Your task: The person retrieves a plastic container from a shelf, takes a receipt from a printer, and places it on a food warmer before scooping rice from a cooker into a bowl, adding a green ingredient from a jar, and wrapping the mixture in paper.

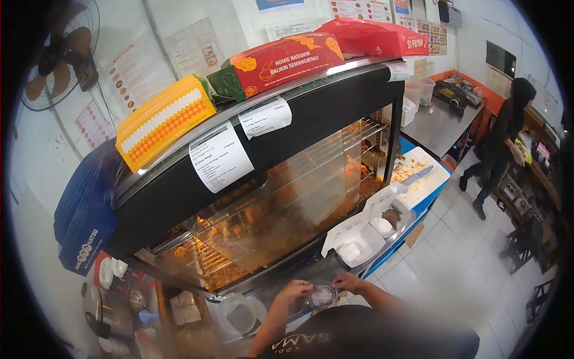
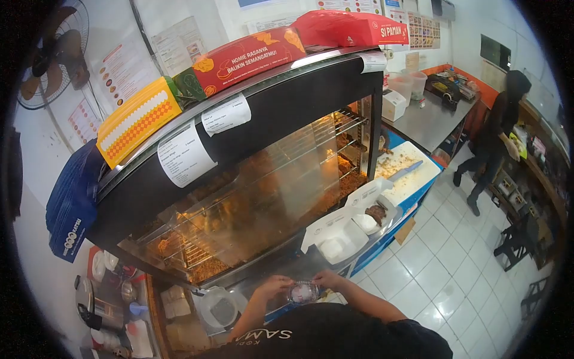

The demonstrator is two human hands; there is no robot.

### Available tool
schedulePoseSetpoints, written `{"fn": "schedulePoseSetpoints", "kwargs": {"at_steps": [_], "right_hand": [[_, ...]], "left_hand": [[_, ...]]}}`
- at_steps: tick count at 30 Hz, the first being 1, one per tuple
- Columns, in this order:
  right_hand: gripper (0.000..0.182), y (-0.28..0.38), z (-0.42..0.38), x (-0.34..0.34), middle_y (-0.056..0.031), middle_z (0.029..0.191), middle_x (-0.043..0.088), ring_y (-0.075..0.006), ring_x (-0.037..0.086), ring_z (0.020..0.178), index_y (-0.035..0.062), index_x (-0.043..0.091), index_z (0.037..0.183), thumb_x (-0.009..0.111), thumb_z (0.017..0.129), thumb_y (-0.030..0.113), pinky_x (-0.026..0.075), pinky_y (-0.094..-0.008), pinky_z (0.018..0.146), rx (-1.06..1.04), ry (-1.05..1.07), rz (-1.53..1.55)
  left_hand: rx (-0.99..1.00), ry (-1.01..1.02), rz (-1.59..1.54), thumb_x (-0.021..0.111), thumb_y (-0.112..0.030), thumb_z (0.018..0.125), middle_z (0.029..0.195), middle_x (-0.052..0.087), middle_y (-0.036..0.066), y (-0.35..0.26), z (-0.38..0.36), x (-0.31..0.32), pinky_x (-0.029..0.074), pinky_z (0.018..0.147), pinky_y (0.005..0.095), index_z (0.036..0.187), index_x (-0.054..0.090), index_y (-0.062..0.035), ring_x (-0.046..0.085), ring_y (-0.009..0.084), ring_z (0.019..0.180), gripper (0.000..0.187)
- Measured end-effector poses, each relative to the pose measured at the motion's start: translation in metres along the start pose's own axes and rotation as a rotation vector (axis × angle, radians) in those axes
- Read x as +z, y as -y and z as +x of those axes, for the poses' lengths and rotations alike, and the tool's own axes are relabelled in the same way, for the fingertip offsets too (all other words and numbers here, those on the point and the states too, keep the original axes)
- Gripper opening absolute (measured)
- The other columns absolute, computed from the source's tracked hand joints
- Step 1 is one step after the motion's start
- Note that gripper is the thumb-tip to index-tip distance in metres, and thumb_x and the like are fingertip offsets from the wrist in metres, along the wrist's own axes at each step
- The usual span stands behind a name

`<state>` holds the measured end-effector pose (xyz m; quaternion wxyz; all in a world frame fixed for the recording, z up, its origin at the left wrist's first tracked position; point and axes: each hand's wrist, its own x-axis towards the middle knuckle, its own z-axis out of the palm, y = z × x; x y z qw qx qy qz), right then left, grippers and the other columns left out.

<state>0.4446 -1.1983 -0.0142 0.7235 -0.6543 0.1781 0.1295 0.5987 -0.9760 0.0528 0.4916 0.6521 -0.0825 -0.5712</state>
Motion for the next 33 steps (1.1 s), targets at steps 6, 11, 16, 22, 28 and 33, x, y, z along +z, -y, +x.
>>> {"fn": "schedulePoseSetpoints", "kwargs": {"at_steps": [6,11,16,22,28,33], "right_hand": [[0.024,0.001,0.003,0.004,-0.0056,0.079,0.066,-0.0141,0.061,0.073,-0.0019,0.071,0.094,0.072,0.085,0.020,0.052,-0.0294,0.070,0.011,0.000,-0.138],[0.024,-0.013,0.010,0.006,-0.0048,0.080,0.066,-0.0137,0.061,0.075,-0.0014,0.069,0.094,0.072,0.086,0.021,0.051,-0.0283,0.072,0.040,0.027,-0.215],[0.020,-0.020,-0.001,0.005,-0.0048,0.082,0.065,-0.0141,0.061,0.076,-0.0009,0.069,0.094,0.069,0.088,0.018,0.051,-0.0285,0.073,0.113,0.079,0.012],[0.019,-0.020,0.007,0.014,-0.0043,0.081,0.064,-0.0141,0.060,0.076,-0.0007,0.068,0.094,0.068,0.089,0.018,0.050,-0.0284,0.071,0.099,0.063,-0.056],[0.019,-0.016,0.010,0.013,-0.0031,0.081,0.063,-0.0128,0.058,0.077,0.0012,0.069,0.094,0.067,0.090,0.019,0.049,-0.0282,0.071,0.157,0.098,-0.036],[0.023,-0.005,0.000,0.015,-0.0017,0.077,0.062,-0.0126,0.057,0.073,0.0012,0.069,0.097,0.070,0.088,0.023,0.049,-0.0280,0.072,0.171,0.088,-0.013]], "left_hand": [[-0.059,-0.030,0.012,0.069,-0.017,0.085,0.096,0.069,0.004,0.008,0.005,-0.004,0.050,0.077,0.0283,0.105,0.069,-0.0025,0.063,0.0129,0.087,0.024],[0.068,0.002,0.035,0.067,-0.016,0.086,0.094,0.068,0.002,0.032,0.016,-0.005,0.049,0.076,0.0274,0.106,0.068,-0.0025,0.062,0.0123,0.083,0.024],[0.060,0.061,-0.081,0.067,-0.016,0.086,0.093,0.068,0.002,0.043,0.013,-0.003,0.050,0.073,0.0266,0.106,0.068,-0.0023,0.062,0.0117,0.082,0.024],[-0.008,0.213,0.146,0.069,-0.015,0.086,0.093,0.067,0.002,0.019,-0.001,-0.020,0.051,0.072,0.0267,0.106,0.067,0.0004,0.062,0.0111,0.082,0.025],[0.148,0.198,0.264,0.069,-0.015,0.086,0.087,0.067,0.002,0.021,0.011,-0.023,0.049,0.071,0.0268,0.101,0.069,-0.0015,0.061,0.0115,0.078,0.020],[0.013,0.068,0.388,0.066,-0.016,0.088,0.082,0.066,0.001,0.029,0.013,-0.015,0.046,0.068,0.0285,0.097,0.070,-0.0034,0.058,0.0118,0.077,0.016]]}}
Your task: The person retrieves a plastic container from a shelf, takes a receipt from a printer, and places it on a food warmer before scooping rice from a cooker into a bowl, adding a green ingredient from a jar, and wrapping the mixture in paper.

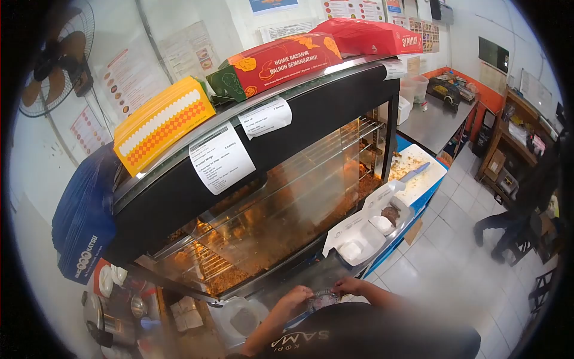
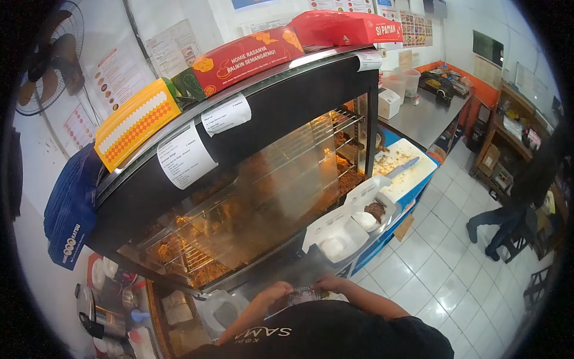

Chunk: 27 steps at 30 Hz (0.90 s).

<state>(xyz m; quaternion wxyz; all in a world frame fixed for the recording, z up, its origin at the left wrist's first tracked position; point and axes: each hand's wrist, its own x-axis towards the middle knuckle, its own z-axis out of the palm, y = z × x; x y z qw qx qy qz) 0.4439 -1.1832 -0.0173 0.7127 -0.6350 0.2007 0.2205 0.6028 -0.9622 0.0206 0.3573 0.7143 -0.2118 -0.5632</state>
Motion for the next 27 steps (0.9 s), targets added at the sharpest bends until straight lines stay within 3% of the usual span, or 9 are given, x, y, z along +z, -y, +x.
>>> {"fn": "schedulePoseSetpoints", "kwargs": {"at_steps": [3,6,9,12,17,23,27], "right_hand": [[0.024,0.008,-0.002,-0.002,-0.0020,0.076,0.063,-0.0132,0.059,0.071,0.0013,0.070,0.094,0.073,0.085,0.024,0.050,-0.0283,0.070,0.035,-0.028,-0.121],[0.023,0.004,0.005,-0.001,-0.0033,0.078,0.065,-0.0138,0.061,0.072,0.0012,0.071,0.091,0.074,0.084,0.022,0.051,-0.0288,0.069,0.027,-0.075,-0.159],[0.021,-0.001,0.009,0.001,-0.0045,0.081,0.067,-0.0142,0.062,0.075,0.0009,0.071,0.090,0.074,0.083,0.020,0.051,-0.0291,0.069,0.011,-0.110,-0.105],[0.021,-0.002,0.005,0.007,-0.0044,0.082,0.067,-0.0141,0.063,0.075,0.0009,0.071,0.091,0.075,0.083,0.020,0.052,-0.0287,0.070,0.024,-0.112,0.001],[0.023,-0.004,0.010,0.001,-0.0039,0.084,0.068,-0.0138,0.063,0.076,0.0006,0.071,0.093,0.076,0.083,0.020,0.051,-0.0281,0.070,-0.016,0.027,0.140],[0.021,-0.006,0.021,-0.002,-0.0045,0.081,0.068,-0.0136,0.062,0.074,0.0004,0.072,0.092,0.078,0.081,0.018,0.051,-0.0280,0.070,-0.044,-0.101,-0.036],[0.018,0.017,0.002,0.008,-0.0040,0.077,0.068,-0.0135,0.061,0.070,0.0008,0.073,0.088,0.079,0.080,0.016,0.049,-0.0284,0.065,-0.087,-0.191,0.291]], "left_hand": [[-0.049,-0.021,0.054,0.064,-0.023,0.089,0.103,0.066,0.004,-0.023,-0.018,0.004,0.044,0.084,0.0303,0.099,0.069,-0.0011,0.059,0.0173,0.094,0.024],[-0.074,0.002,-0.091,0.065,-0.027,0.090,0.102,0.066,0.002,0.005,0.003,-0.005,0.045,0.084,0.0309,0.105,0.068,-0.0034,0.059,0.0159,0.094,0.028],[-0.038,0.089,-0.248,0.066,-0.029,0.090,0.102,0.066,0.001,-0.003,-0.011,-0.012,0.046,0.084,0.0311,0.110,0.066,-0.0046,0.059,0.0150,0.094,0.032],[-0.087,0.115,-0.217,0.068,-0.031,0.088,0.100,0.066,0.002,-0.014,-0.026,-0.015,0.045,0.085,0.0307,0.112,0.066,-0.0049,0.059,0.0153,0.093,0.035],[-0.084,0.004,-0.192,0.067,-0.026,0.089,0.095,0.066,0.001,0.001,-0.015,-0.010,0.046,0.079,0.0294,0.109,0.068,-0.0062,0.058,0.0136,0.086,0.028],[-0.074,-0.047,-0.252,0.065,-0.022,0.089,0.088,0.066,0.000,-0.006,-0.007,-0.012,0.044,0.070,0.0265,0.104,0.070,-0.0071,0.057,0.0121,0.080,0.022],[0.007,-0.168,-0.361,0.065,-0.023,0.089,0.085,0.065,0.000,-0.006,0.001,-0.013,0.044,0.067,0.0266,0.102,0.071,-0.0076,0.056,0.0115,0.077,0.020]]}}
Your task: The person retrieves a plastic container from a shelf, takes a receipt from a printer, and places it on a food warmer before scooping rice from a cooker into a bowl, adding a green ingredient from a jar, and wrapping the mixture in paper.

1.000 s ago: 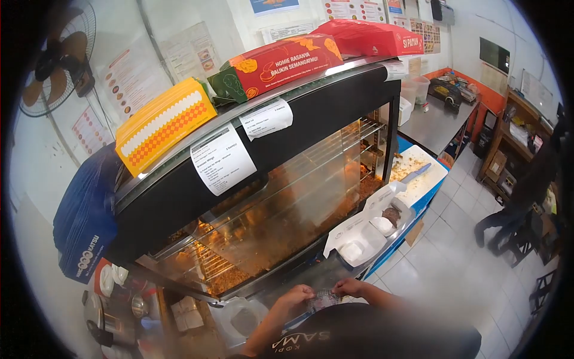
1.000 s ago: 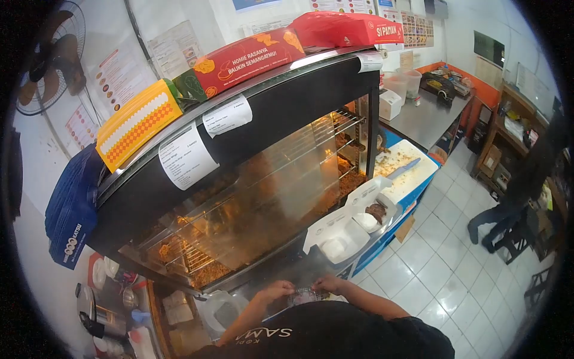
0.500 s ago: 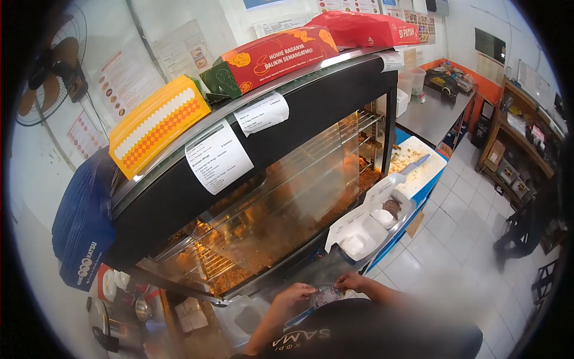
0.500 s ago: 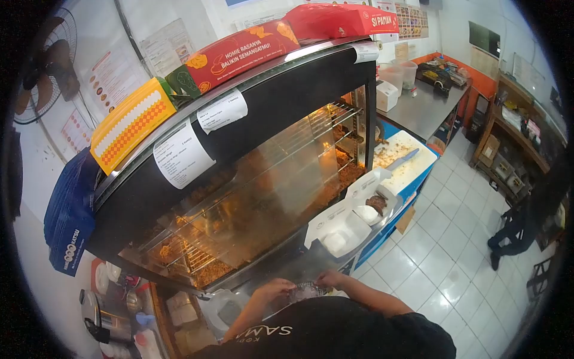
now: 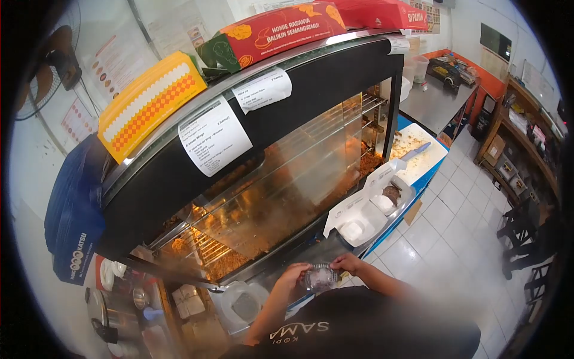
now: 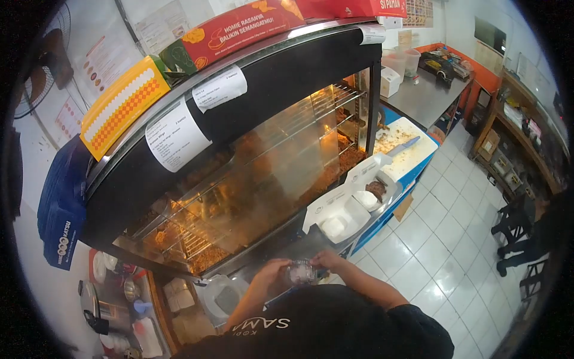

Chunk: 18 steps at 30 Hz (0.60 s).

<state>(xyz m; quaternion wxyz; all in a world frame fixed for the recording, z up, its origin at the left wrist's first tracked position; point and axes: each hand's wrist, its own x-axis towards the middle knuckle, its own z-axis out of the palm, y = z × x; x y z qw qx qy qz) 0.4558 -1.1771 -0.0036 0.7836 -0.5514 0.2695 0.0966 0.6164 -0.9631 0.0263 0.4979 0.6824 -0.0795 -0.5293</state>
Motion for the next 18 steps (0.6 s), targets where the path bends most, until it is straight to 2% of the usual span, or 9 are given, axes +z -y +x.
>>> {"fn": "schedulePoseSetpoints", "kwargs": {"at_steps": [1,4,5,8,11,14,17,18], "right_hand": [[0.016,-0.012,0.011,-0.003,-0.0051,0.077,0.067,-0.0155,0.063,0.070,0.0013,0.071,0.086,0.078,0.080,0.015,0.051,-0.0309,0.066,-0.015,-0.014,0.063],[0.017,-0.005,0.005,0.004,-0.0072,0.078,0.067,-0.0192,0.066,0.072,0.0008,0.069,0.087,0.078,0.080,0.014,0.054,-0.0343,0.068,-0.024,-0.030,0.344],[0.019,-0.002,0.004,0.006,-0.0080,0.079,0.068,-0.0203,0.066,0.072,0.0004,0.068,0.088,0.078,0.080,0.014,0.055,-0.0355,0.068,-0.004,-0.053,0.380],[0.022,0.002,0.002,0.007,-0.0099,0.083,0.068,-0.0228,0.067,0.073,-0.0006,0.066,0.092,0.077,0.080,0.015,0.057,-0.0379,0.069,0.036,-0.114,0.454],[0.025,-0.002,0.007,0.009,-0.0107,0.086,0.068,-0.0232,0.067,0.074,-0.0012,0.065,0.095,0.077,0.082,0.017,0.057,-0.0378,0.070,0.020,-0.154,0.474],[0.030,-0.004,0.011,0.008,-0.0125,0.089,0.068,-0.0234,0.067,0.077,-0.0031,0.064,0.098,0.076,0.083,0.019,0.056,-0.0368,0.070,-0.012,-0.184,0.497],[0.038,0.003,0.004,0.010,-0.0149,0.093,0.067,-0.0230,0.066,0.080,-0.0067,0.063,0.105,0.075,0.084,0.022,0.054,-0.0341,0.071,-0.031,-0.208,0.515],[0.037,0.005,0.002,0.008,-0.0143,0.094,0.067,-0.0230,0.066,0.081,-0.0065,0.064,0.105,0.072,0.086,0.024,0.054,-0.0340,0.072,-0.057,-0.226,0.421]], "left_hand": [[0.018,-0.020,-0.142,0.069,-0.023,0.087,0.082,0.063,0.000,0.002,0.004,-0.001,0.044,0.061,0.0244,0.108,0.067,-0.0062,0.055,0.0088,0.068,0.028],[0.522,-0.674,0.131,0.069,-0.025,0.085,0.092,0.065,0.006,0.019,0.026,0.023,0.048,0.071,0.0303,0.111,0.064,-0.0042,0.059,0.0161,0.078,0.033],[0.527,-0.748,0.372,0.070,-0.027,0.083,0.107,0.064,0.011,-0.006,0.001,0.033,0.046,0.088,0.0392,0.111,0.063,-0.0042,0.059,0.0260,0.096,0.037],[0.878,-0.521,0.829,0.072,-0.027,0.080,0.130,0.054,0.014,-0.039,-0.036,0.058,0.037,0.103,0.0493,0.122,0.059,-0.0091,0.047,0.0361,0.122,0.048],[0.936,-0.552,1.055,0.072,-0.027,0.079,0.145,0.040,0.016,-0.045,-0.050,0.088,0.025,0.110,0.0561,0.129,0.056,-0.0119,0.030,0.0442,0.135,0.055],[0.843,-0.490,1.114,0.071,-0.028,0.080,0.155,0.024,0.015,-0.040,-0.033,0.085,0.021,0.112,0.0587,0.135,0.052,-0.0153,0.016,0.0478,0.140,0.060],[0.851,-0.455,1.111,0.070,-0.028,0.081,0.155,0.024,0.015,-0.046,-0.023,0.081,0.021,0.111,0.0601,0.135,0.051,-0.0145,0.016,0.0469,0.141,0.059],[0.847,-0.465,1.123,0.069,-0.028,0.081,0.155,0.024,0.015,-0.049,-0.021,0.083,0.021,0.111,0.0614,0.137,0.050,-0.0145,0.016,0.0472,0.141,0.060]]}}
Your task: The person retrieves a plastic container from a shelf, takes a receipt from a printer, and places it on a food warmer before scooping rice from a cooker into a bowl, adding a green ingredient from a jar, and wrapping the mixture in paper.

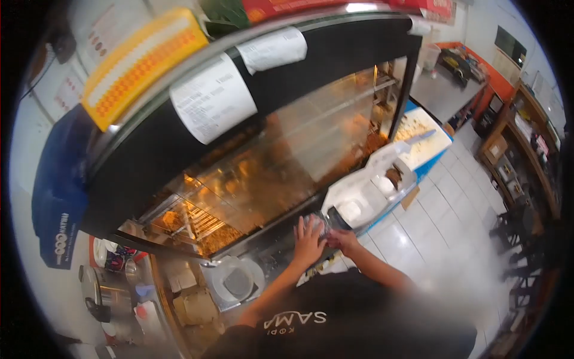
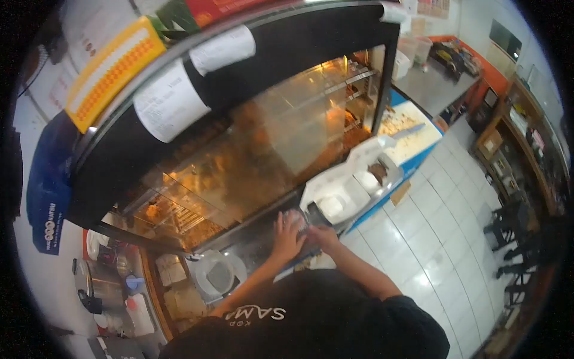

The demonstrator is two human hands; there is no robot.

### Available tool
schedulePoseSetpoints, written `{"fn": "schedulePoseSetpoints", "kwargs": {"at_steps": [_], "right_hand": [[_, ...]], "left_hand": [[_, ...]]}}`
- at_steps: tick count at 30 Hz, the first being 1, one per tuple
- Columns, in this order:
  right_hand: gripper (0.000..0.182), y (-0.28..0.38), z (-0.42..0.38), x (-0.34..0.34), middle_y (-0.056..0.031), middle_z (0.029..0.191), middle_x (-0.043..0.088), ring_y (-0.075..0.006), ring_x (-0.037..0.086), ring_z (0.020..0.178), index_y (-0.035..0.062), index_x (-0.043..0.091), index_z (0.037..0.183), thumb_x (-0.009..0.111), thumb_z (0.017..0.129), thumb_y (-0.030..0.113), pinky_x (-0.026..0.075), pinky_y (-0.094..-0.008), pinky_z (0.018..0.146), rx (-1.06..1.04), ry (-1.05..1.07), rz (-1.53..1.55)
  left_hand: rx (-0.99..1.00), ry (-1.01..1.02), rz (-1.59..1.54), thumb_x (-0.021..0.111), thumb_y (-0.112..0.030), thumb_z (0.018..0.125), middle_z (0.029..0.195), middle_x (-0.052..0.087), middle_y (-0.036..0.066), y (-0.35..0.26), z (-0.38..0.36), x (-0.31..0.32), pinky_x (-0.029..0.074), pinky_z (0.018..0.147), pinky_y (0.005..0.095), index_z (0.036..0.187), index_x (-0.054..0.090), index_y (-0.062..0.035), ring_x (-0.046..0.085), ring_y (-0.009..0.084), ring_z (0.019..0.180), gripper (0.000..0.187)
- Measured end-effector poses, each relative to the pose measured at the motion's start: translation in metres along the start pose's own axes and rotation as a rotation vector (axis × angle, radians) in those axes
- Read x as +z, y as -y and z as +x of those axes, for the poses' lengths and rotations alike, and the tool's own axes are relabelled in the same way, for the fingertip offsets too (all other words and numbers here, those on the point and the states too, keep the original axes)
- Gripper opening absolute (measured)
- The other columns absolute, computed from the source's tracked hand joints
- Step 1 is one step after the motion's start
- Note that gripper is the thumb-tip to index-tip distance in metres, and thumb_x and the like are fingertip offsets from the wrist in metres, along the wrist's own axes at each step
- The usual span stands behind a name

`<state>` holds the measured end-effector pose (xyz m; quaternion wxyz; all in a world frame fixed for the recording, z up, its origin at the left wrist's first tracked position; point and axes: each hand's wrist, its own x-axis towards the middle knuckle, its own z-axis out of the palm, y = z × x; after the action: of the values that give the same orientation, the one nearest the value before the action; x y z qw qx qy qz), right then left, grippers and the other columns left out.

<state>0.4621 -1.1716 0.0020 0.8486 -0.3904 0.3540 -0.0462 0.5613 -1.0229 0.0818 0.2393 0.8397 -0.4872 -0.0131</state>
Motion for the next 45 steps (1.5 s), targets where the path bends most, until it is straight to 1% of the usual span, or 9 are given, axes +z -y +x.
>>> {"fn": "schedulePoseSetpoints", "kwargs": {"at_steps": [12,17,22,30,36,37,41,43,45], "right_hand": [[0.025,0.013,-0.049,-0.032,-0.0127,0.100,0.066,-0.0257,0.066,0.089,-0.0027,0.062,0.108,0.061,0.089,0.013,0.056,-0.0372,0.081,0.008,-0.176,0.073],[0.026,-0.004,-0.053,-0.054,-0.0132,0.103,0.068,-0.0260,0.067,0.086,-0.0039,0.063,0.109,0.059,0.091,0.014,0.056,-0.0373,0.080,-0.023,-0.220,0.102],[0.023,-0.011,-0.075,-0.074,-0.0098,0.093,0.070,-0.0197,0.067,0.074,0.0009,0.067,0.106,0.064,0.086,0.013,0.057,-0.0331,0.072,-0.168,-0.396,-0.034],[0.036,-0.005,-0.150,-0.199,-0.0143,0.106,0.067,-0.0271,0.069,0.088,-0.0038,0.061,0.118,0.064,0.085,0.011,0.057,-0.0327,0.074,-0.142,-0.598,0.402],[0.028,0.007,-0.227,-0.352,-0.0106,0.100,0.068,-0.0232,0.068,0.085,0.0001,0.060,0.115,0.059,0.090,0.012,0.056,-0.0336,0.077,-0.248,-0.790,0.577],[0.027,0.009,-0.244,-0.376,-0.0106,0.099,0.068,-0.0231,0.068,0.084,0.0002,0.060,0.114,0.059,0.090,0.012,0.056,-0.0332,0.076,-0.270,-0.820,0.601],[0.024,0.026,-0.315,-0.456,-0.0115,0.099,0.068,-0.0232,0.068,0.084,0.0000,0.061,0.110,0.058,0.089,0.011,0.056,-0.0336,0.074,-0.305,-0.976,0.651],[0.025,0.039,-0.344,-0.493,-0.0128,0.100,0.068,-0.0241,0.068,0.084,-0.0009,0.061,0.111,0.057,0.089,0.010,0.056,-0.0348,0.075,-0.325,-1.037,0.666],[0.025,0.047,-0.359,-0.530,-0.0133,0.100,0.068,-0.0247,0.067,0.085,-0.0016,0.060,0.111,0.056,0.089,0.010,0.057,-0.0356,0.076,-0.374,-1.065,0.700]], "left_hand": [[0.028,-0.026,0.008,0.068,-0.027,0.082,0.154,0.022,0.021,-0.018,0.013,0.007,0.017,0.113,0.0607,0.142,0.042,-0.0123,0.013,0.0472,0.142,0.067],[0.042,-0.107,-0.034,0.066,-0.023,0.082,0.149,0.031,0.023,-0.028,0.003,-0.005,0.020,0.112,0.0592,0.135,0.048,-0.0047,0.023,0.0465,0.139,0.059],[0.312,-0.212,-0.180,0.061,-0.014,0.082,0.136,0.047,0.022,-0.055,-0.013,0.002,0.029,0.107,0.0574,0.122,0.056,-0.0019,0.039,0.0438,0.128,0.042],[0.757,0.220,-0.367,0.060,-0.005,0.078,0.125,0.054,0.016,-0.152,0.020,0.081,0.041,0.098,0.0492,0.094,0.068,-0.0051,0.050,0.0388,0.112,0.018],[0.669,0.528,-0.490,0.062,-0.005,0.075,0.122,0.057,0.013,-0.280,0.090,0.200,0.044,0.095,0.0423,0.096,0.068,-0.0055,0.055,0.0328,0.109,0.022],[0.701,0.555,-0.439,0.062,-0.009,0.078,0.120,0.058,0.015,-0.280,0.101,0.246,0.045,0.094,0.0417,0.098,0.068,-0.0057,0.055,0.0341,0.110,0.021],[0.252,1.146,-0.051,0.064,-0.020,0.078,0.118,0.060,0.020,-0.219,0.132,0.400,0.048,0.091,0.0404,0.114,0.064,-0.0038,0.059,0.0344,0.106,0.040],[0.423,1.373,0.306,0.064,-0.022,0.077,0.113,0.063,0.021,-0.186,0.146,0.439,0.050,0.088,0.0428,0.113,0.064,-0.0019,0.062,0.0363,0.101,0.041],[0.755,1.367,0.375,0.057,-0.028,0.083,0.112,0.067,0.016,-0.189,0.152,0.410,0.051,0.090,0.0442,0.100,0.072,-0.0085,0.064,0.0312,0.102,0.030]]}}
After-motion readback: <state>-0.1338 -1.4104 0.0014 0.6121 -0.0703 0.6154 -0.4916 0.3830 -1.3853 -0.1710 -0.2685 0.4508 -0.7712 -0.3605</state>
